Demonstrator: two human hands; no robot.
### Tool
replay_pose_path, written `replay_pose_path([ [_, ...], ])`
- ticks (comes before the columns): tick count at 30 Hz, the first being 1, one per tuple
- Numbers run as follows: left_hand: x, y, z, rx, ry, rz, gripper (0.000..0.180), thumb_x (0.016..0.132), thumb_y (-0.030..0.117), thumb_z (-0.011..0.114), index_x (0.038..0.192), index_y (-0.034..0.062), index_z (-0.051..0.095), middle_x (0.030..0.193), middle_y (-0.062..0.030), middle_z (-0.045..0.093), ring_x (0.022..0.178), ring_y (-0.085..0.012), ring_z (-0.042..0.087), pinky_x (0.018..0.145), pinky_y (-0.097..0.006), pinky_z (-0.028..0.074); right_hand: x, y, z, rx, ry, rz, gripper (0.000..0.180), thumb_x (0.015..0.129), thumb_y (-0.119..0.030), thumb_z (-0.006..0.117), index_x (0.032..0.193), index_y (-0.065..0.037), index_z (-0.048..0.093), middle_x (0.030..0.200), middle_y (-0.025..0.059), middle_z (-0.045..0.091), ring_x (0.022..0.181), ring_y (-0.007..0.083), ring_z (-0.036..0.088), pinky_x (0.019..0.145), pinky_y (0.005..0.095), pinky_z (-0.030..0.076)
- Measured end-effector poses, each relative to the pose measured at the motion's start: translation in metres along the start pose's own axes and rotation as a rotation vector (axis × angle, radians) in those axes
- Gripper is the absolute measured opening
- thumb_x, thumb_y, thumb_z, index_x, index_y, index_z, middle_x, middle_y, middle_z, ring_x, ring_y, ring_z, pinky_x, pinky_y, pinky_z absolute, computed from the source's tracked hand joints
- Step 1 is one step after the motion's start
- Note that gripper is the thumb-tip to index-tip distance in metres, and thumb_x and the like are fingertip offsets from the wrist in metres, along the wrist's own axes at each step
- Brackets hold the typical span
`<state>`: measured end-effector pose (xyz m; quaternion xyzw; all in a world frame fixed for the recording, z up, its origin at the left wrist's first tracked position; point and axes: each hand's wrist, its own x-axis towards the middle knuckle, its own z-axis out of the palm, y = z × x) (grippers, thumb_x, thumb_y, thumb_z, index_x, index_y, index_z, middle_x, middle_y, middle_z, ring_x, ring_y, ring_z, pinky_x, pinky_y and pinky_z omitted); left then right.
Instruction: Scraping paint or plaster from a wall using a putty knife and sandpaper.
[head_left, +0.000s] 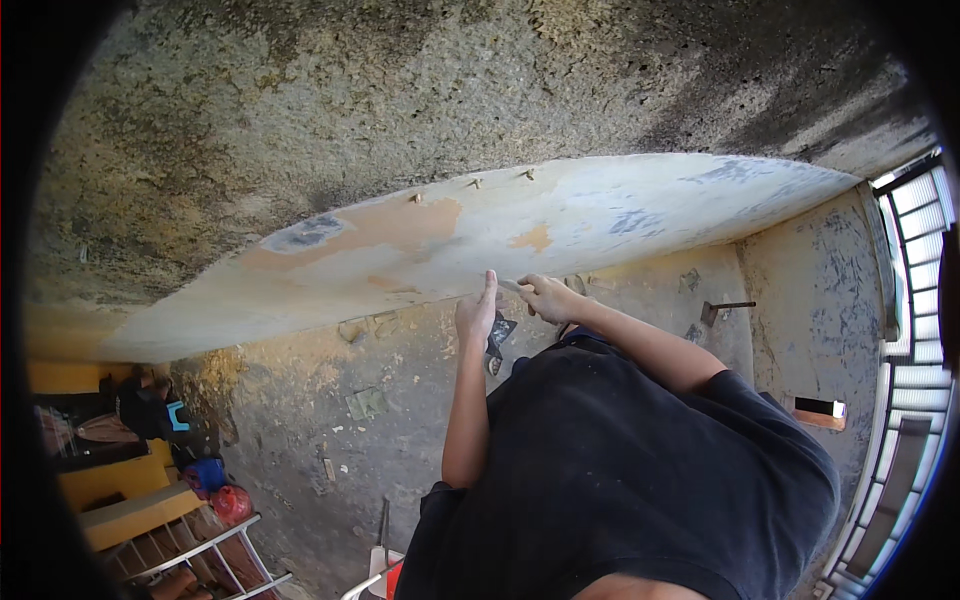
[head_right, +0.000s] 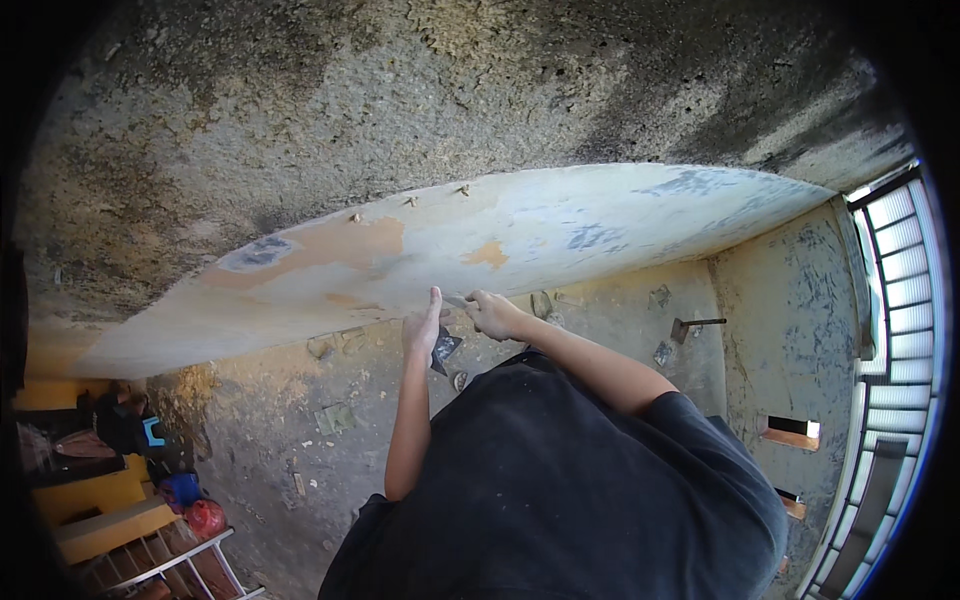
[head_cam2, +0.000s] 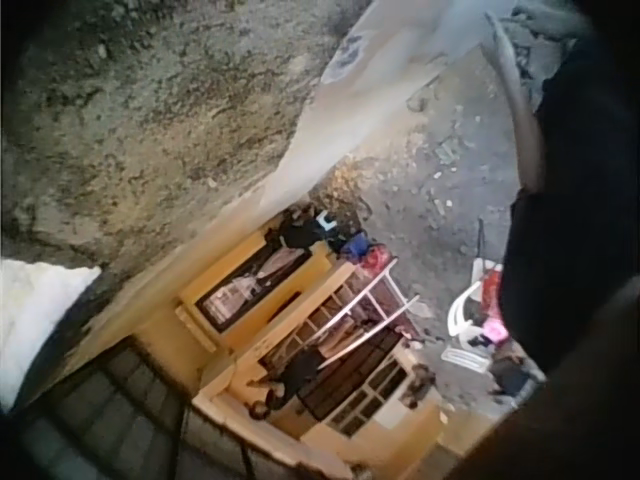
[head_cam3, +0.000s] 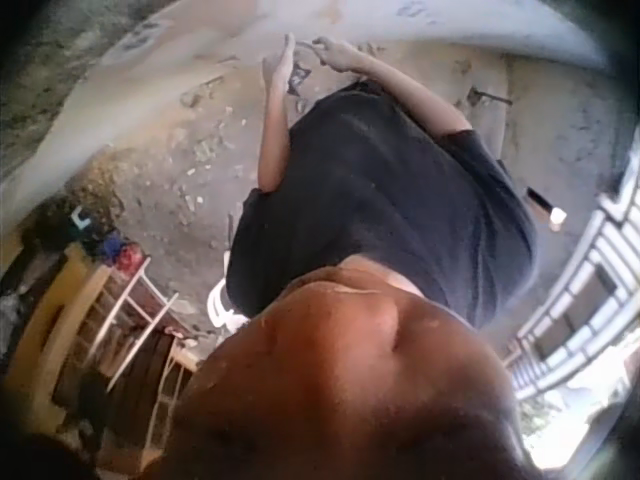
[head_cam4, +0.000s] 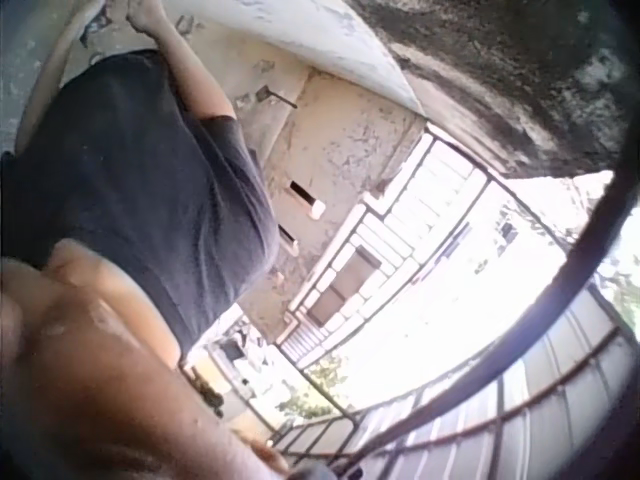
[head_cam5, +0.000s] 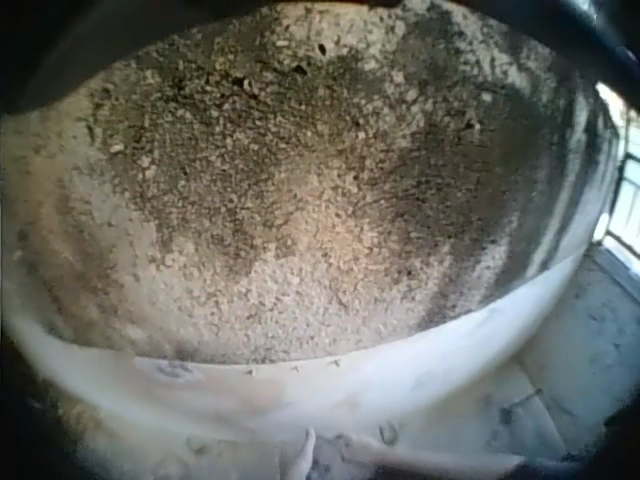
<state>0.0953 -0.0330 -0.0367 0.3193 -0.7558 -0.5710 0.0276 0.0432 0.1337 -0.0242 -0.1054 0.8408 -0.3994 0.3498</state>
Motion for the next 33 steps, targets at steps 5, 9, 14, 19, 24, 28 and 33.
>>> replay_pose_path([
  [5,0.011,-0.032,0.020,-0.119,-0.407,-0.198,0.039,0.099,0.039,0.069,0.097,0.0011,0.076,0.092,-0.0072,0.074,0.076,-0.0182,0.071,0.070,-0.032,0.055,0.007,0.026,0.027,-0.255,0.148,-0.298,0.058,0.103,-0.037,0.052,0.138,0.009,0.045,0.108,0.0333,0.068,0.103,0.0490,0.066,0.092,0.0528,0.051],
  [9,0.017,-0.062,0.044,-0.595,-0.426,-0.302,0.034,0.100,0.036,0.067,0.105,0.0028,0.073,0.095,-0.0077,0.074,0.077,-0.0203,0.072,0.069,-0.037,0.058,-0.021,-0.005,-0.009,-0.013,0.050,-0.145,0.061,0.105,-0.043,0.052,0.140,0.007,0.046,0.120,0.0292,0.067,0.106,0.0405,0.069,0.092,0.0499,0.052],
  [14,0.012,-0.054,0.080,-0.848,-0.073,-0.576,0.033,0.103,0.036,0.064,0.112,0.0046,0.070,0.103,-0.0104,0.074,0.082,-0.0240,0.072,0.073,-0.041,0.060,-0.028,0.046,-0.054,0.916,-0.396,0.011,0.067,0.104,-0.053,0.057,0.150,-0.004,0.047,0.148,0.0133,0.053,0.125,0.0199,0.059,0.093,0.0388,0.053],
  [19,0.005,-0.060,0.109,-0.868,0.081,-0.519,0.053,0.101,0.043,0.067,0.127,-0.0030,0.064,0.121,-0.0107,0.068,0.104,-0.0245,0.068,0.089,-0.041,0.056,-0.051,0.068,-0.053,1.201,-0.490,0.191,0.056,0.100,-0.047,0.066,0.142,-0.012,0.058,0.140,0.0088,0.062,0.124,0.0205,0.060,0.091,0.0354,0.052],
  [24,-0.012,0.012,0.119,-0.724,0.280,-0.345,0.045,0.108,0.040,0.055,0.124,-0.0012,0.064,0.119,-0.0106,0.068,0.100,-0.0223,0.066,0.086,-0.039,0.056,-0.052,0.084,-0.041,1.377,-0.348,0.195,0.056,0.098,-0.040,0.071,0.140,-0.006,0.059,0.134,0.0083,0.065,0.121,0.0190,0.061,0.095,0.0362,0.051],
  [28,-0.013,0.011,0.115,-0.749,0.300,-0.231,0.043,0.109,0.037,0.054,0.126,-0.0015,0.062,0.119,-0.0114,0.068,0.100,-0.0227,0.066,0.086,-0.038,0.056,-0.057,0.062,-0.032,1.133,-0.260,-0.048,0.054,0.100,-0.034,0.070,0.139,0.001,0.058,0.136,0.0085,0.065,0.119,0.0162,0.062,0.103,0.0355,0.050],
  [33,-0.036,0.034,0.105,-0.634,0.214,-0.084,0.044,0.110,0.034,0.052,0.126,-0.0066,0.059,0.115,-0.0169,0.070,0.102,-0.0229,0.069,0.089,-0.037,0.056,-0.047,0.064,-0.009,0.972,-0.142,-0.022,0.038,0.107,-0.034,0.059,0.132,-0.007,0.067,0.124,0.0027,0.070,0.108,0.0129,0.065,0.093,0.0312,0.051],
])
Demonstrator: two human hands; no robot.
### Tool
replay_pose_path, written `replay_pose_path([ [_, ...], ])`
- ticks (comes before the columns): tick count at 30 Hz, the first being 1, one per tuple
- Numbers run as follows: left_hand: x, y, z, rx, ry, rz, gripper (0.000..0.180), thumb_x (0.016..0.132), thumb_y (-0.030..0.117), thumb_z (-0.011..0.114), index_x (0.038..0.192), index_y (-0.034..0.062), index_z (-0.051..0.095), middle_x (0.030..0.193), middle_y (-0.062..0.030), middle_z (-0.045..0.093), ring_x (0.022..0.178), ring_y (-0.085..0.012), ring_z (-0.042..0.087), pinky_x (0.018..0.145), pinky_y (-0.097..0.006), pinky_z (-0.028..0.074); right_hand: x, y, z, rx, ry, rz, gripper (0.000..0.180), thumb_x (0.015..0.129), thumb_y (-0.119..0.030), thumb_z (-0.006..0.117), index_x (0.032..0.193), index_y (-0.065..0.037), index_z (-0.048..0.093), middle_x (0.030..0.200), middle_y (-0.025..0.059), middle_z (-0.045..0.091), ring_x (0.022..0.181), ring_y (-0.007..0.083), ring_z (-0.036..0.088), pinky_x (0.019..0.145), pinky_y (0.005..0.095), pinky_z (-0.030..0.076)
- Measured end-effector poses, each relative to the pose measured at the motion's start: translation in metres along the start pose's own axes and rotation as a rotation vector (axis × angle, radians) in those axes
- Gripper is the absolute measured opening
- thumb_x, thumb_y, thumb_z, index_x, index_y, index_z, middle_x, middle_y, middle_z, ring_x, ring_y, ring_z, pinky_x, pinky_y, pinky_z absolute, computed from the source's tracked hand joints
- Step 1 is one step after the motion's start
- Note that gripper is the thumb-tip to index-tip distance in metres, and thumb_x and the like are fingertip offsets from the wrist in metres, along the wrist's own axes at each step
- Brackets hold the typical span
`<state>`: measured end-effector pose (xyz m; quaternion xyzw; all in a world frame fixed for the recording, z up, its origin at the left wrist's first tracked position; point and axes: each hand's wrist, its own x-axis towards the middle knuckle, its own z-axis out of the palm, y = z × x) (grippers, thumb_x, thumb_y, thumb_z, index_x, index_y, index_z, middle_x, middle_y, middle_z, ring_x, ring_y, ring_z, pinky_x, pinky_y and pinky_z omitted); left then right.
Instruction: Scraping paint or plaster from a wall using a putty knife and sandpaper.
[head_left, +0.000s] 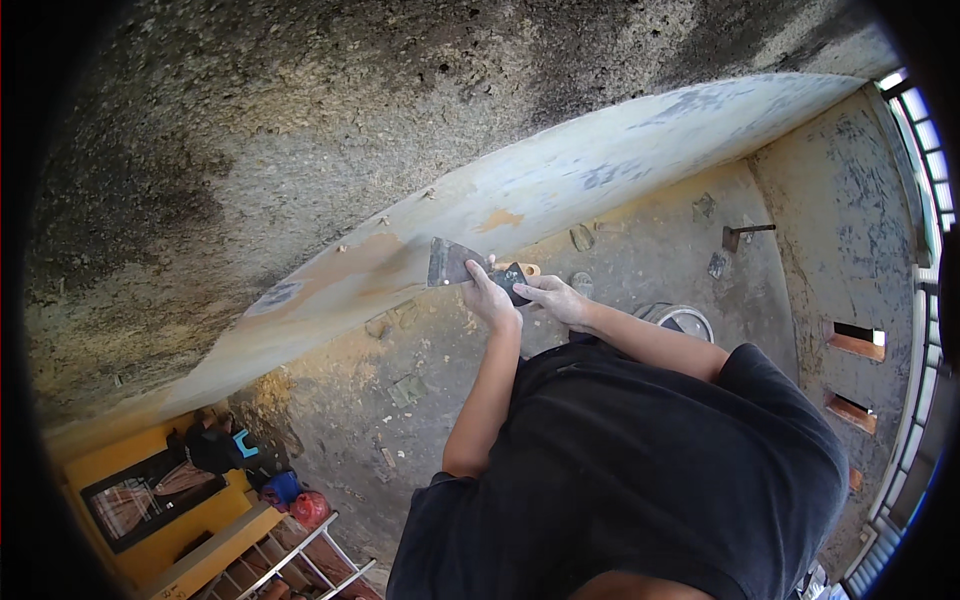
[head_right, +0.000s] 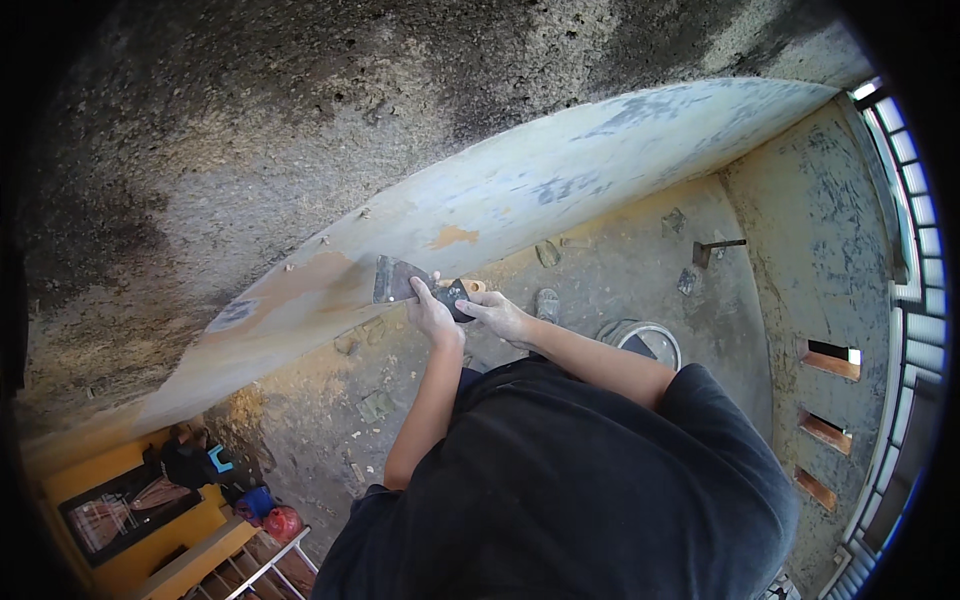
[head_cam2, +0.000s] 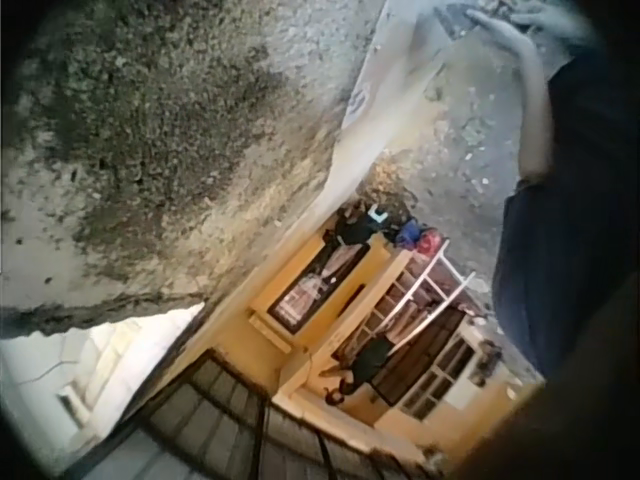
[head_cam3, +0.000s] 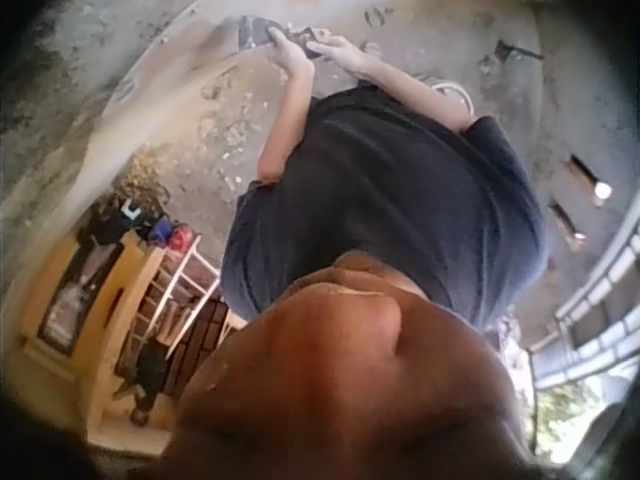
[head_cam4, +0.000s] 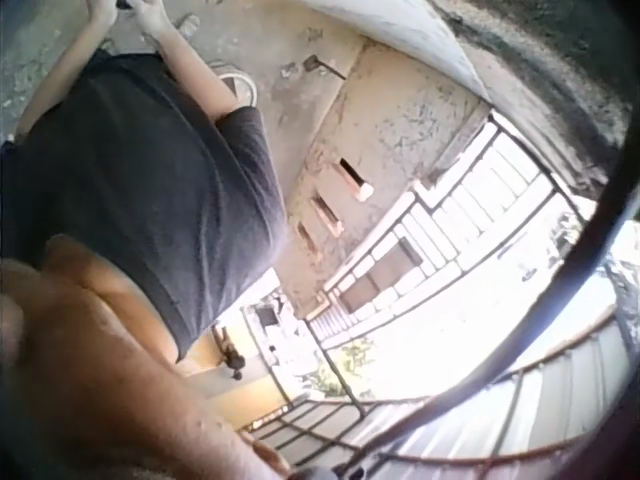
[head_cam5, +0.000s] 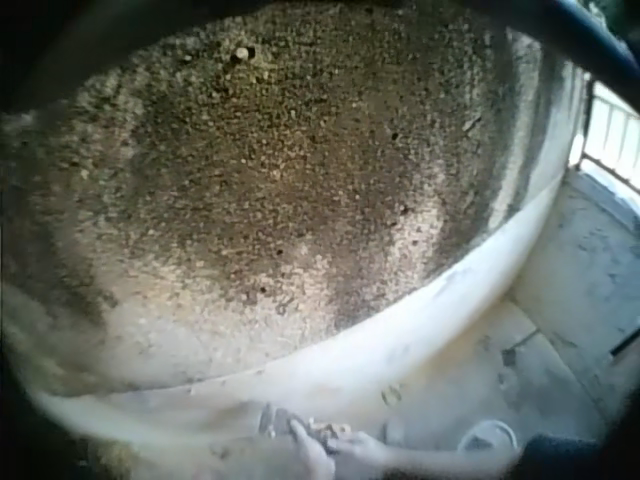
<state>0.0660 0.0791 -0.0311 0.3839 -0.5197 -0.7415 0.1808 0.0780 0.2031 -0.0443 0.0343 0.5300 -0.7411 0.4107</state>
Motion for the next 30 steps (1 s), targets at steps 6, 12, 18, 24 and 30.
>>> replay_pose_path([
  [6,0.006,0.018,-0.050,0.065,-0.274,0.043,0.041,0.110,0.032,0.054,0.116,-0.0075,0.061,0.112,-0.0204,0.073,0.096,-0.0218,0.070,0.086,-0.036,0.055,-0.004,0.017,0.046,-0.110,0.081,-0.078,0.045,0.103,-0.043,0.065,0.127,-0.006,0.071,0.112,0.0014,0.073,0.103,0.0105,0.063,0.090,0.0299,0.049],
  [12,0.053,0.044,-0.121,0.204,-0.411,0.169,0.036,0.111,0.029,0.053,0.121,-0.0058,0.060,0.115,-0.0164,0.069,0.099,-0.0212,0.069,0.088,-0.034,0.055,-0.006,0.047,0.094,-0.271,0.204,-0.115,0.045,0.102,-0.043,0.066,0.115,-0.001,0.076,0.095,-0.0013,0.071,0.084,0.0076,0.060,0.076,0.0280,0.048],
  [18,0.092,0.080,-0.150,0.404,-0.623,0.309,0.033,0.110,0.031,0.054,0.101,-0.0006,0.055,0.082,-0.0067,0.062,0.073,-0.0118,0.058,0.066,-0.030,0.048,-0.013,0.072,0.092,-0.060,0.581,-0.106,0.042,0.106,-0.036,0.057,0.111,0.002,0.071,0.082,0.0013,0.065,0.080,0.0125,0.060,0.068,0.0298,0.049],
  [24,0.143,0.118,-0.129,1.154,-0.840,0.721,0.046,0.106,0.039,0.054,0.102,-0.0065,0.057,0.096,-0.0281,0.065,0.089,-0.0429,0.062,0.084,-0.052,0.048,0.025,0.018,0.053,-0.059,1.089,-0.378,0.038,0.106,-0.035,0.058,0.119,-0.001,0.067,0.086,0.0066,0.064,0.083,0.0167,0.061,0.076,0.0368,0.053],
  [30,0.171,0.132,-0.115,1.450,-1.046,0.588,0.042,0.107,0.032,0.049,0.116,-0.0070,0.062,0.113,-0.0311,0.064,0.109,-0.0485,0.060,0.094,-0.053,0.046,0.065,-0.106,-0.006,-0.039,1.615,-0.623,0.037,0.105,-0.025,0.055,0.135,-0.005,0.064,0.115,0.0308,0.068,0.110,0.0485,0.064,0.096,0.0479,0.050],
])
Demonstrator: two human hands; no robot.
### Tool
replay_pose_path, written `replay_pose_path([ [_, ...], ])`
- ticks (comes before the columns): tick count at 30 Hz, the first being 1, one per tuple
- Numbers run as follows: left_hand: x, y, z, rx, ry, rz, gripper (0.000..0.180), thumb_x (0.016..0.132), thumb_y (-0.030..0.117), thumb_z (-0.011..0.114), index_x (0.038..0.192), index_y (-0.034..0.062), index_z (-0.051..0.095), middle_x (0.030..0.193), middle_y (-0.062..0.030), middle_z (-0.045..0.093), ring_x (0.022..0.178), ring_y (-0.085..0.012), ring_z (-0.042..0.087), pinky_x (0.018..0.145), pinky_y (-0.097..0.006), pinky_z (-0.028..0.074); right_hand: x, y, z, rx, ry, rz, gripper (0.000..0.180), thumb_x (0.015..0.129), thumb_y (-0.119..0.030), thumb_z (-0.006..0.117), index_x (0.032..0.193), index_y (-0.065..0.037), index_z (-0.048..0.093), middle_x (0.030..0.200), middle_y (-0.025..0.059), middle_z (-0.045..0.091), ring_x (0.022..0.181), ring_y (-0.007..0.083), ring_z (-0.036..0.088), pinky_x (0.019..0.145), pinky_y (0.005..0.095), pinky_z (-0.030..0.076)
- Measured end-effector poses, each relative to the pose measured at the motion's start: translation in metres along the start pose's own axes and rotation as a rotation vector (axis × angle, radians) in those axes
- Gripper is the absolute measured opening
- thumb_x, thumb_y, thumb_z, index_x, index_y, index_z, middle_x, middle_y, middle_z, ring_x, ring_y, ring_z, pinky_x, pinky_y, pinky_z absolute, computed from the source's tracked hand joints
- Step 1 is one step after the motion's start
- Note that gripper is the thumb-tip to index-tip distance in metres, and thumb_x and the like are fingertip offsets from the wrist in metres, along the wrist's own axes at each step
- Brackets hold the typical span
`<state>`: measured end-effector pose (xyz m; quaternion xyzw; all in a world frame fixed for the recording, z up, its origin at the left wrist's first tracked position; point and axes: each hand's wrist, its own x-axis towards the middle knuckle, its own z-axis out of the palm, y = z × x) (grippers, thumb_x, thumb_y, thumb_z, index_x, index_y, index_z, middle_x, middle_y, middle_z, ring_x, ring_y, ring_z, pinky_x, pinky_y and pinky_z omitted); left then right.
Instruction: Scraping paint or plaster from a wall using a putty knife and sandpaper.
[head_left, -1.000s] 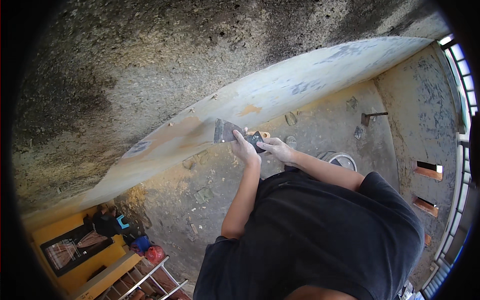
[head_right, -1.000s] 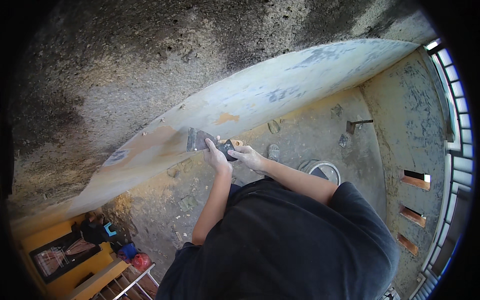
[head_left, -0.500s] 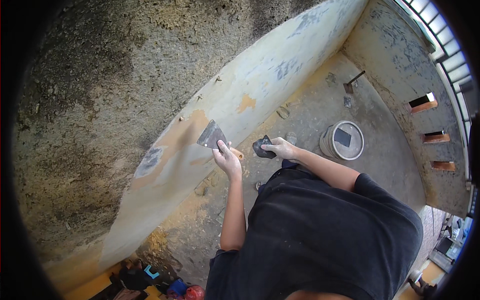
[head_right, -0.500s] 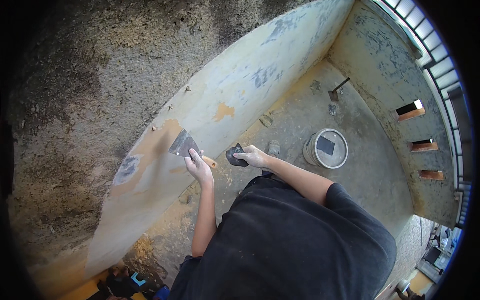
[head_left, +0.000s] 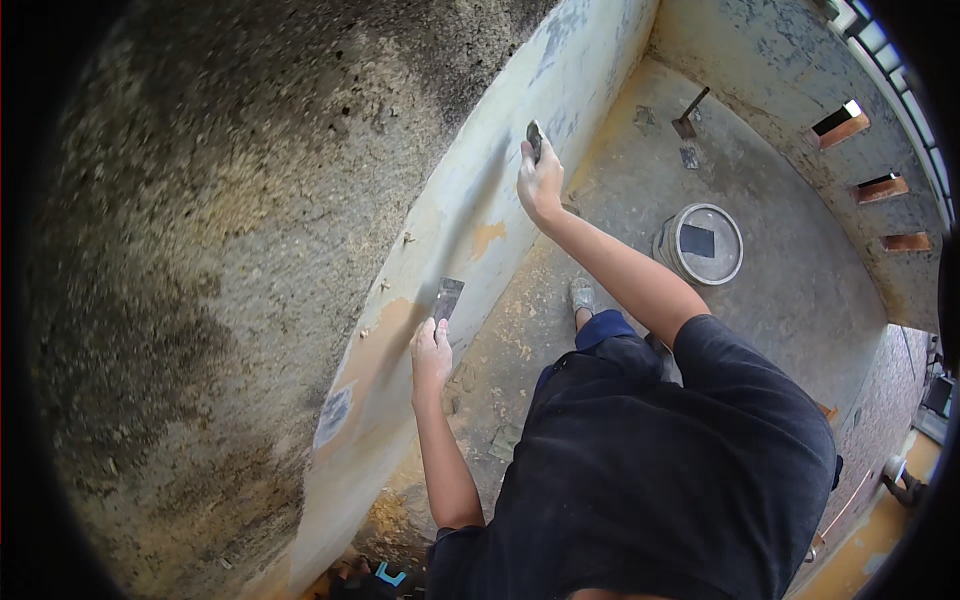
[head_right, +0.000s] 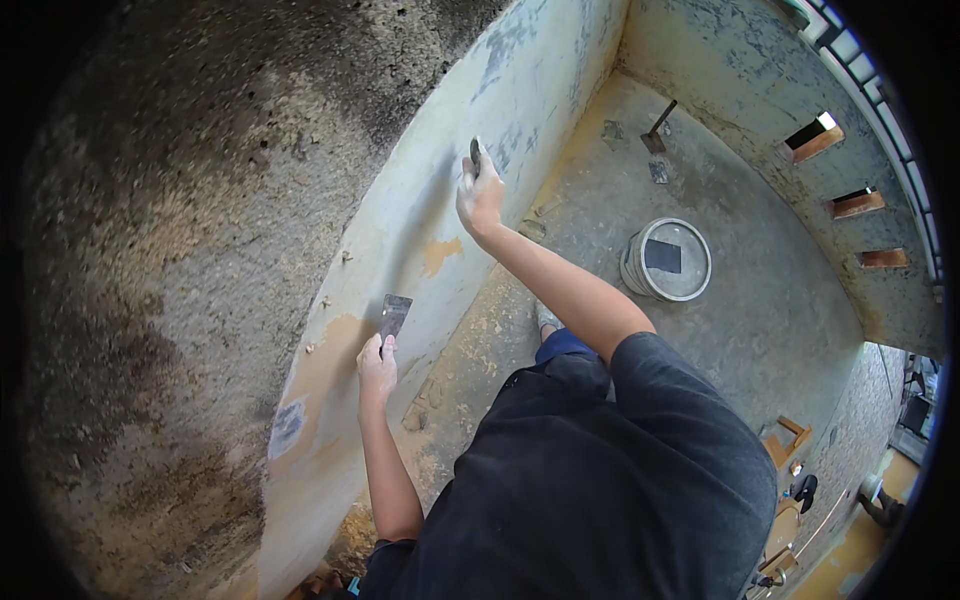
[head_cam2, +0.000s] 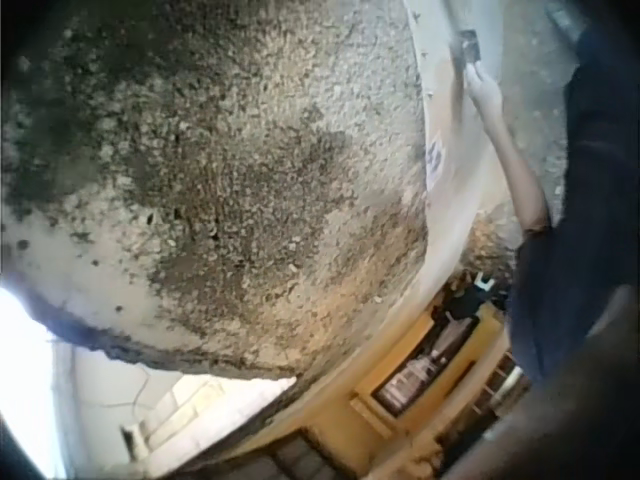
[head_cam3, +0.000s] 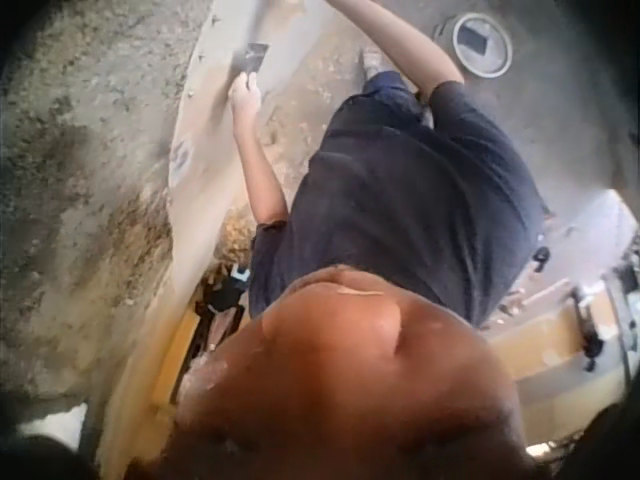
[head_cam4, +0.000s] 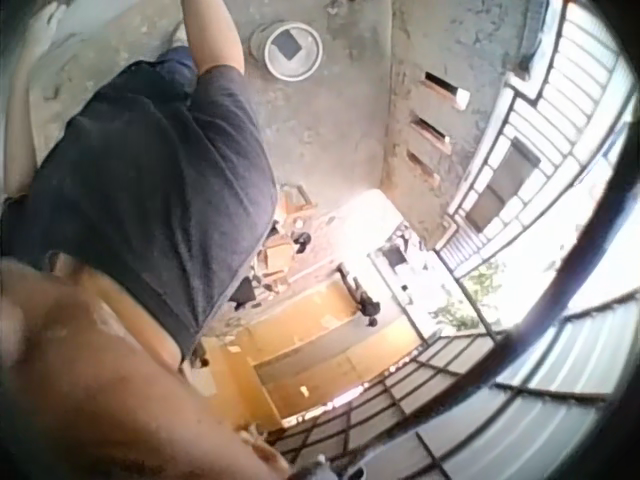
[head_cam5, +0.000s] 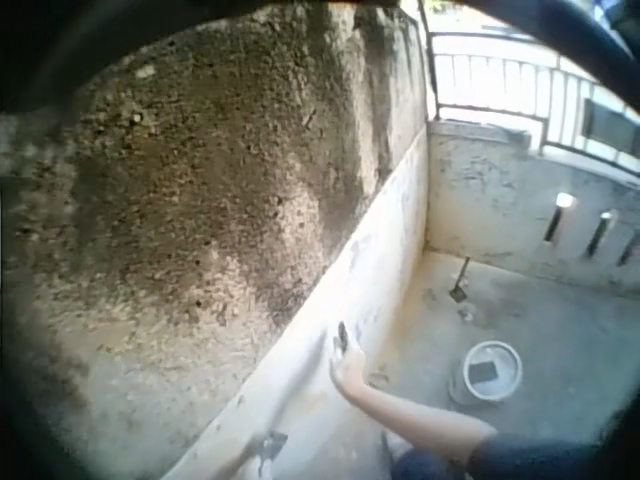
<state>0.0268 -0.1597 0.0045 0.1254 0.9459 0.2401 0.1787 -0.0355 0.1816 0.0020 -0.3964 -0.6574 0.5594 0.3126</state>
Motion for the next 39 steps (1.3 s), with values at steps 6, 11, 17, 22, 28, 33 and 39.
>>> replay_pose_path([
  [6,0.016,-0.014,0.011,-0.015,-0.038,0.017,0.036,0.106,0.030,0.052,0.098,-0.0043,0.062,0.094,-0.0240,0.065,0.081,-0.0384,0.064,0.077,-0.049,0.049,0.018,0.000,0.063,0.050,0.132,-0.107,0.045,0.109,-0.024,0.049,0.149,-0.003,0.051,0.145,0.0255,0.056,0.140,0.0398,0.049,0.116,0.0414,0.037],
  [11,0.029,-0.008,0.002,0.005,-0.177,0.107,0.035,0.105,0.027,0.051,0.105,-0.0057,0.064,0.099,-0.0294,0.065,0.098,-0.0496,0.061,0.087,-0.053,0.048,0.018,0.010,0.080,-0.045,0.243,-0.243,0.051,0.112,-0.024,0.040,0.154,0.004,0.039,0.156,0.0230,0.045,0.150,0.0357,0.036,0.127,0.0503,0.013],
  [17,0.037,-0.022,-0.006,0.063,-0.311,0.218,0.032,0.105,0.024,0.050,0.111,-0.0043,0.064,0.109,-0.0299,0.065,0.101,-0.0503,0.061,0.088,-0.055,0.048,0.002,0.017,0.089,-0.134,0.331,-0.322,0.049,0.111,-0.022,0.041,0.153,0.004,0.042,0.153,0.0237,0.049,0.149,0.0352,0.038,0.128,0.0513,0.011],
  [22,0.037,-0.064,-0.003,0.021,-0.236,0.368,0.026,0.104,0.020,0.054,0.099,-0.0045,0.062,0.095,-0.0278,0.063,0.092,-0.0495,0.060,0.081,-0.055,0.046,-0.046,-0.020,0.080,0.087,0.066,0.140,0.046,0.109,-0.019,0.047,0.150,0.003,0.047,0.143,0.0240,0.058,0.140,0.0381,0.050,0.118,0.0389,0.037],
  [28,0.051,-0.106,0.014,0.140,-0.296,0.501,0.026,0.103,0.016,0.054,0.103,-0.0078,0.063,0.101,-0.0324,0.063,0.098,-0.0523,0.059,0.087,-0.055,0.047,-0.172,-0.002,0.128,0.315,0.202,-0.302,0.050,0.103,0.004,0.049,0.152,0.003,0.043,0.156,0.0257,0.043,0.151,0.0354,0.033,0.125,0.0422,0.028],
  [33,0.047,-0.075,0.017,0.143,-0.314,0.415,0.026,0.104,0.017,0.054,0.103,-0.0077,0.063,0.097,-0.0313,0.062,0.096,-0.0523,0.059,0.086,-0.057,0.046,-0.099,-0.001,0.114,0.174,0.322,0.009,0.039,0.108,-0.013,0.051,0.145,-0.001,0.054,0.136,0.0307,0.059,0.127,0.0277,0.064,0.095,0.0330,0.052],
  [39,0.047,-0.053,0.019,0.011,-0.284,0.442,0.022,0.104,0.014,0.054,0.101,-0.0050,0.065,0.088,-0.0239,0.063,0.087,-0.0453,0.062,0.080,-0.053,0.047,-0.058,0.019,0.105,0.211,0.481,-0.174,0.033,0.107,-0.018,0.056,0.135,-0.001,0.063,0.131,0.0280,0.061,0.123,0.0249,0.065,0.088,0.0314,0.053],
])
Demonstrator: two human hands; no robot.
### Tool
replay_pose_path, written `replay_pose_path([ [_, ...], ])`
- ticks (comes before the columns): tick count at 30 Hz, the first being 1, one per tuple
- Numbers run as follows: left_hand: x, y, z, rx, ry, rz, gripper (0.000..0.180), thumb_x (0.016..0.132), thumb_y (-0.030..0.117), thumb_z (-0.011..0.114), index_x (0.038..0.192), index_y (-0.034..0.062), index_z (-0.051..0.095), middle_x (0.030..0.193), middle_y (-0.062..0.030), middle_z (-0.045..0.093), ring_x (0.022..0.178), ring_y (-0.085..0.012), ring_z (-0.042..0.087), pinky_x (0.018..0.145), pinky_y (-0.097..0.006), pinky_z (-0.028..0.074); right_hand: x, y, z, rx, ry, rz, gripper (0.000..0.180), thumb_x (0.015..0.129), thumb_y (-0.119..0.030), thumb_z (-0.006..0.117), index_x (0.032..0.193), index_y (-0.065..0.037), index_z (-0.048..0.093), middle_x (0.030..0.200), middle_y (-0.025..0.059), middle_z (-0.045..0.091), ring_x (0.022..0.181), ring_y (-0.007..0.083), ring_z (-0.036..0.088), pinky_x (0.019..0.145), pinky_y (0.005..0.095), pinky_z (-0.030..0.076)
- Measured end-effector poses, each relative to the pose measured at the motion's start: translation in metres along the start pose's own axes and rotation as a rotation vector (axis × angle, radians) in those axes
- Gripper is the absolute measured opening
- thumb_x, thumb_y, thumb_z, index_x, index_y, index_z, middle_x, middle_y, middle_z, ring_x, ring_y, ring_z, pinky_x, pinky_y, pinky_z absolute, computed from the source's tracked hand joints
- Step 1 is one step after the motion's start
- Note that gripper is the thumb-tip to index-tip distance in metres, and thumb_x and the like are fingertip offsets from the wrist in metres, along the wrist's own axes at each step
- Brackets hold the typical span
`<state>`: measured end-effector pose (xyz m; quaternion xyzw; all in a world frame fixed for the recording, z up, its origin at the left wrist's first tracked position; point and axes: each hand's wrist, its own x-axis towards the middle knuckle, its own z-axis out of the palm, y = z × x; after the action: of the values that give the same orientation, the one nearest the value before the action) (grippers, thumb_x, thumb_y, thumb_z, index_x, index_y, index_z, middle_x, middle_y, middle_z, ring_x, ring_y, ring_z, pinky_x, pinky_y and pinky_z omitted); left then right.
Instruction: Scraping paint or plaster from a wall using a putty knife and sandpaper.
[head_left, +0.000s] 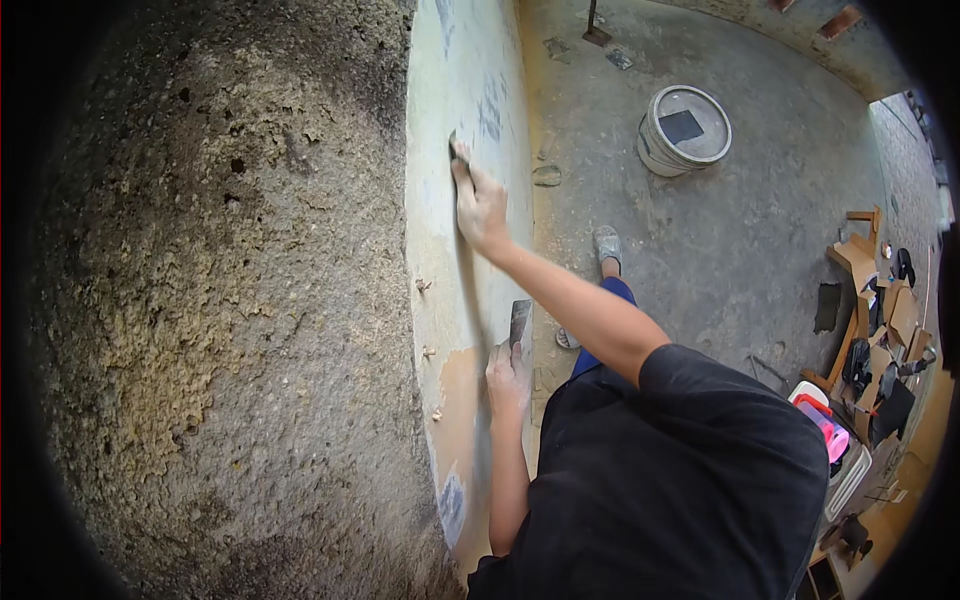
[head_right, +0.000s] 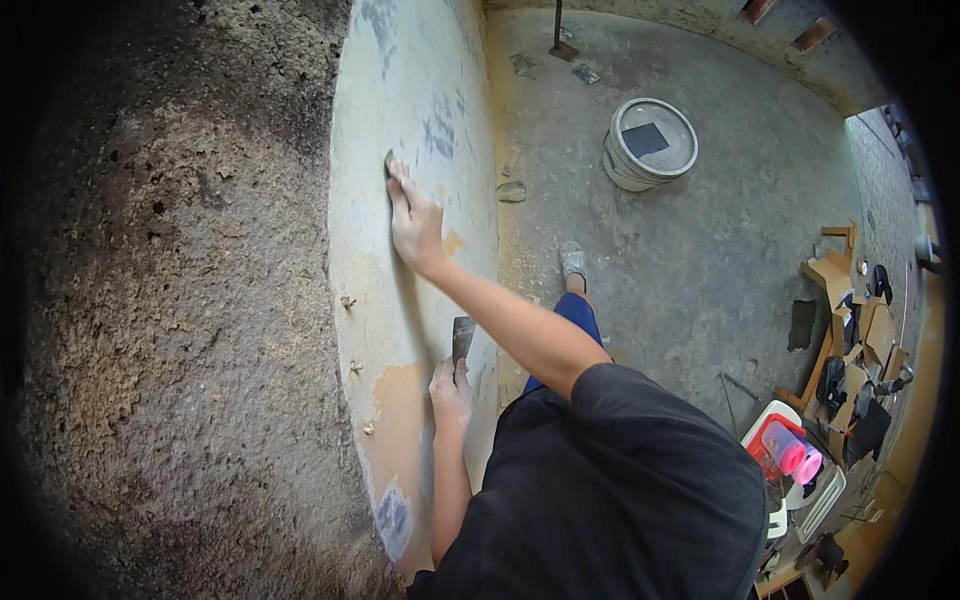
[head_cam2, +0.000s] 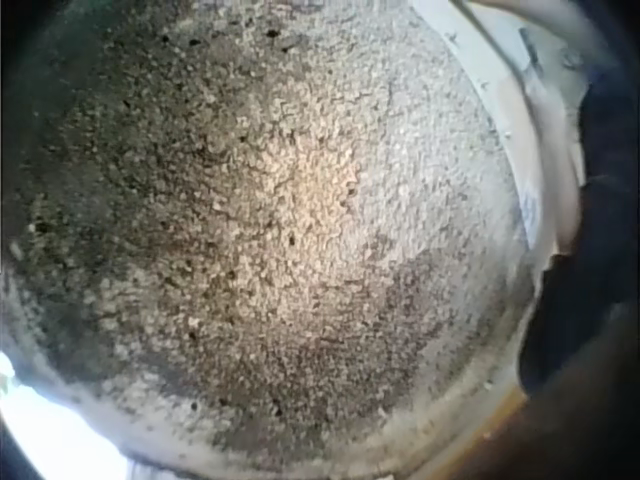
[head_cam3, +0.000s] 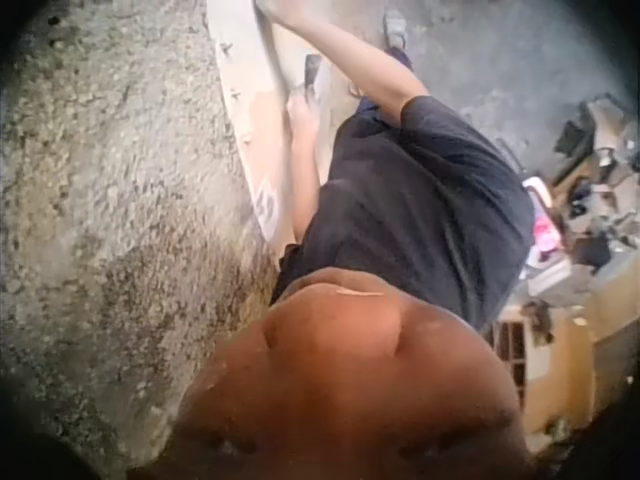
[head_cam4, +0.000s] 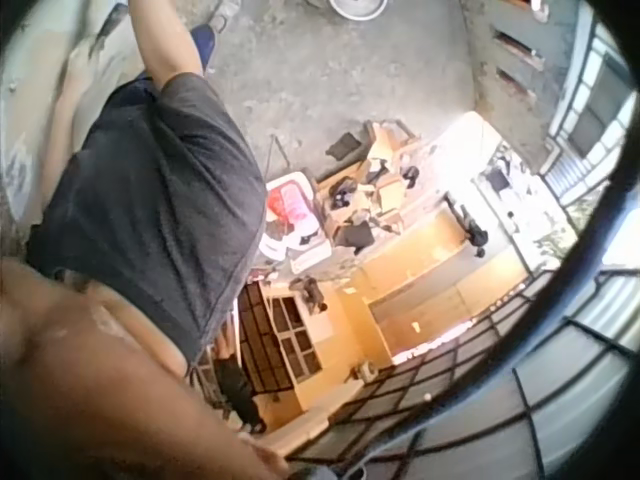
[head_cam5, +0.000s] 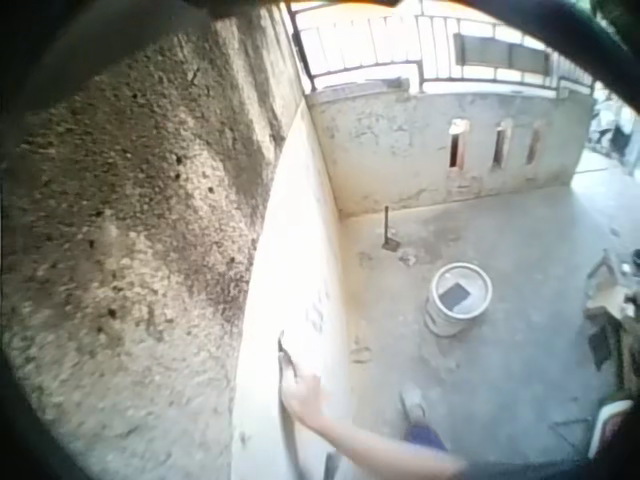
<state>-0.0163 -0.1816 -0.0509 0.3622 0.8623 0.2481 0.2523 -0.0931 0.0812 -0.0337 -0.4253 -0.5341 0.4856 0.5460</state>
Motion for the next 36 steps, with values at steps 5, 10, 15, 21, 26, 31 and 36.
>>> replay_pose_path([
  [5,0.000,-0.007,0.002,0.019,0.023,0.006,0.026,0.105,0.017,0.053,0.100,-0.0048,0.066,0.091,-0.0241,0.065,0.089,-0.0455,0.063,0.081,-0.053,0.048,-0.035,-0.017,0.003,0.026,-0.010,0.071,0.035,0.108,-0.021,0.055,0.136,0.000,0.063,0.129,0.0262,0.065,0.118,0.0184,0.068,0.093,0.0292,0.050],
  [10,0.003,-0.011,0.000,0.034,-0.001,-0.019,0.029,0.106,0.019,0.053,0.098,-0.0056,0.066,0.094,-0.0246,0.065,0.090,-0.0456,0.063,0.082,-0.053,0.048,0.009,-0.019,0.000,-0.052,-0.110,0.383,0.032,0.107,-0.018,0.056,0.131,0.002,0.065,0.124,0.0252,0.067,0.112,0.0182,0.068,0.087,0.0296,0.052],
  [15,0.003,-0.017,-0.002,0.057,0.030,-0.050,0.033,0.107,0.021,0.052,0.094,-0.0058,0.064,0.093,-0.0239,0.064,0.089,-0.0445,0.061,0.082,-0.052,0.047,-0.037,0.005,0.006,0.021,0.142,-0.273,0.027,0.107,-0.019,0.058,0.119,0.003,0.070,0.086,0.0290,0.067,0.061,0.0208,0.066,0.058,0.0364,0.046],
  [21,0.007,0.001,-0.006,0.056,-0.052,-0.072,0.030,0.107,0.021,0.050,0.116,-0.0030,0.066,0.101,-0.0272,0.063,0.094,-0.0481,0.060,0.084,-0.054,0.047,0.002,-0.010,-0.003,-0.009,-0.064,0.146,0.032,0.103,-0.008,0.060,0.132,0.003,0.063,0.133,0.0236,0.063,0.127,0.0264,0.062,0.098,0.0284,0.051],
  [26,0.001,-0.013,0.005,0.057,0.005,-0.017,0.027,0.106,0.020,0.052,0.105,-0.0033,0.065,0.096,-0.0244,0.064,0.091,-0.0457,0.061,0.082,-0.053,0.047,-0.020,-0.006,-0.005,0.040,-0.079,-0.011,0.033,0.101,-0.006,0.060,0.132,0.004,0.061,0.136,0.0278,0.053,0.126,0.0371,0.053,0.097,0.0350,0.053],
  [31,0.005,-0.007,0.001,0.008,-0.050,-0.072,0.029,0.107,0.020,0.051,0.116,-0.0016,0.066,0.101,-0.0261,0.063,0.096,-0.0482,0.062,0.085,-0.054,0.048,-0.005,-0.004,-0.004,0.045,-0.083,0.062,0.029,0.102,-0.007,0.057,0.128,0.005,0.063,0.136,0.0276,0.055,0.132,0.0357,0.051,0.103,0.0322,0.050],
  [36,0.002,-0.008,-0.003,0.017,-0.042,-0.063,0.029,0.107,0.021,0.050,0.116,-0.0020,0.066,0.101,-0.0261,0.063,0.096,-0.0477,0.061,0.086,-0.054,0.048,-0.007,-0.001,-0.004,-0.008,-0.064,-0.096,0.031,0.103,-0.009,0.058,0.131,0.002,0.063,0.133,0.0248,0.059,0.125,0.0317,0.061,0.093,0.0293,0.053],
])
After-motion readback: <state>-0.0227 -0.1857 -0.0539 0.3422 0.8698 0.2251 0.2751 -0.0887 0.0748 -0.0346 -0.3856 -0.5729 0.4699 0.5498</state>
